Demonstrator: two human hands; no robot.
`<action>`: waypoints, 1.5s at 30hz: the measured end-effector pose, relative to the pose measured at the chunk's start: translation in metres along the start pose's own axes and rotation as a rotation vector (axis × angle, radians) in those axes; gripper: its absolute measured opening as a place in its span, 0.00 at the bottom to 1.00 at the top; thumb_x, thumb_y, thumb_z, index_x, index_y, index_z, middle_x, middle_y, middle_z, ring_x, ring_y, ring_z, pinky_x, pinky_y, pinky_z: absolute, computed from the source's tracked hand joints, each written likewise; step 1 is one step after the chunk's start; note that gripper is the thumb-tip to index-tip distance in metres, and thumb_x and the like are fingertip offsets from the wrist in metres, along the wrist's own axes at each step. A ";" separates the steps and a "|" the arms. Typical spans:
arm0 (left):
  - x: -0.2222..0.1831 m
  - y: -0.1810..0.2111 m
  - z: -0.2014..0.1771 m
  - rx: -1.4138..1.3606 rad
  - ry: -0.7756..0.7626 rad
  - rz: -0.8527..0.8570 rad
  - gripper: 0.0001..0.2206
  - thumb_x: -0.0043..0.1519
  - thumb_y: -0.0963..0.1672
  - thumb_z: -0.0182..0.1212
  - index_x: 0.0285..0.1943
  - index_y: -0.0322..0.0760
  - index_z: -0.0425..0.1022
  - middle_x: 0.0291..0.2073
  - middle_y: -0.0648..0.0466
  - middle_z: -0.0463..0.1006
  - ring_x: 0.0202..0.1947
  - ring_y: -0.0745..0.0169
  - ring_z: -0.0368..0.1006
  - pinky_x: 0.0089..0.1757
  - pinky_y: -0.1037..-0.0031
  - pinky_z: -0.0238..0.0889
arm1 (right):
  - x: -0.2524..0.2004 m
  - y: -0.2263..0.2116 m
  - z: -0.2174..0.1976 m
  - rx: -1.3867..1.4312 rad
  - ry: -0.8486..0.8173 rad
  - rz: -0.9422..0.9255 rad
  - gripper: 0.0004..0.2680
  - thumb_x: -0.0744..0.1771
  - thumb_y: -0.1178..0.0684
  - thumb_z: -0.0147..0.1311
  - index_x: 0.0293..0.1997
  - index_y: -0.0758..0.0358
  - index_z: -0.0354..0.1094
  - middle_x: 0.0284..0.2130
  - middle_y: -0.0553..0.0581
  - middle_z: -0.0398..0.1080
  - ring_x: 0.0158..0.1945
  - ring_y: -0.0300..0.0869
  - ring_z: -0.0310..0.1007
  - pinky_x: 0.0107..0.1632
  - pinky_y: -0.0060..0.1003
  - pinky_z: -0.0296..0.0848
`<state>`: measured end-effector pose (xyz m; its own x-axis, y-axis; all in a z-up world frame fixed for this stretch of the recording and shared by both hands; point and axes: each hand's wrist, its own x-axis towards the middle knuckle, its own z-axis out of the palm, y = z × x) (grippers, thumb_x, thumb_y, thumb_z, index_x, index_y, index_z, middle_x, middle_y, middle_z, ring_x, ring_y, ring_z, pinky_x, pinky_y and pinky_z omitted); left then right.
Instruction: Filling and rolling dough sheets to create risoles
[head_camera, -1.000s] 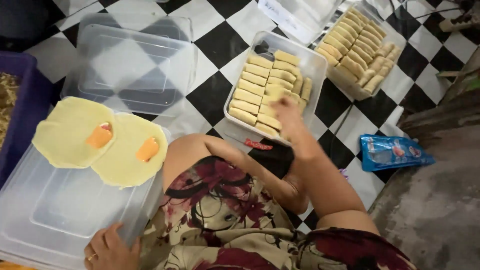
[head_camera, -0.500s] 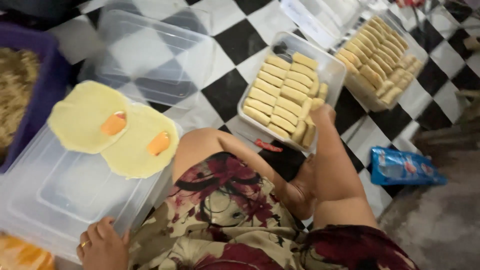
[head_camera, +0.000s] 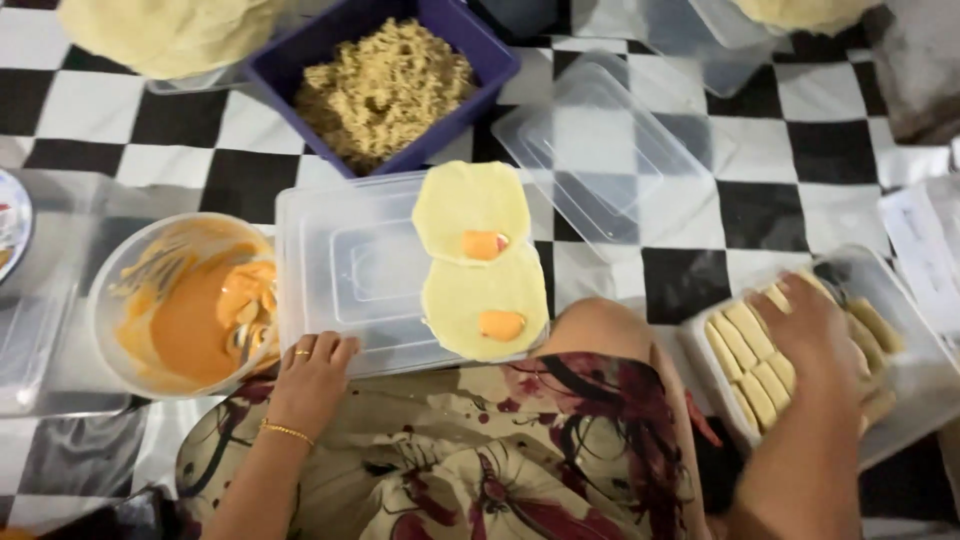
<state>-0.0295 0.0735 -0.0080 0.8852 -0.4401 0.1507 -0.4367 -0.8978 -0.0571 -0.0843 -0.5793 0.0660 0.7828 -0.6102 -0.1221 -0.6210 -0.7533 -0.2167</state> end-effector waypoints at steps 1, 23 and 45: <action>0.002 0.001 -0.003 -0.007 0.006 -0.004 0.15 0.57 0.45 0.57 0.53 0.49 0.69 0.47 0.59 0.70 0.49 0.57 0.69 0.54 0.64 0.64 | 0.010 -0.033 -0.002 0.155 -0.010 -0.191 0.23 0.67 0.45 0.60 0.66 0.71 0.66 0.53 0.69 0.73 0.54 0.58 0.73 0.52 0.51 0.70; 0.187 0.088 0.037 -0.359 -0.083 -0.032 0.06 0.62 0.52 0.61 0.43 0.58 0.78 0.40 0.65 0.72 0.52 0.61 0.66 0.51 0.66 0.59 | -0.004 -0.291 0.091 0.099 -0.270 -1.001 0.04 0.62 0.49 0.65 0.36 0.50 0.80 0.32 0.49 0.76 0.40 0.45 0.77 0.47 0.40 0.73; 0.218 0.083 0.052 -0.602 0.007 -0.364 0.07 0.64 0.53 0.60 0.45 0.57 0.71 0.34 0.66 0.83 0.46 0.61 0.76 0.50 0.63 0.64 | 0.028 -0.310 0.125 0.241 -0.033 -1.012 0.02 0.67 0.52 0.58 0.41 0.50 0.75 0.32 0.45 0.74 0.42 0.41 0.75 0.47 0.36 0.72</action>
<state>0.1362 -0.0976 -0.0315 0.9919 -0.1110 0.0624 -0.1269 -0.8229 0.5538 0.1352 -0.3328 0.0085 0.9363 0.2894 0.1988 0.3483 -0.8378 -0.4204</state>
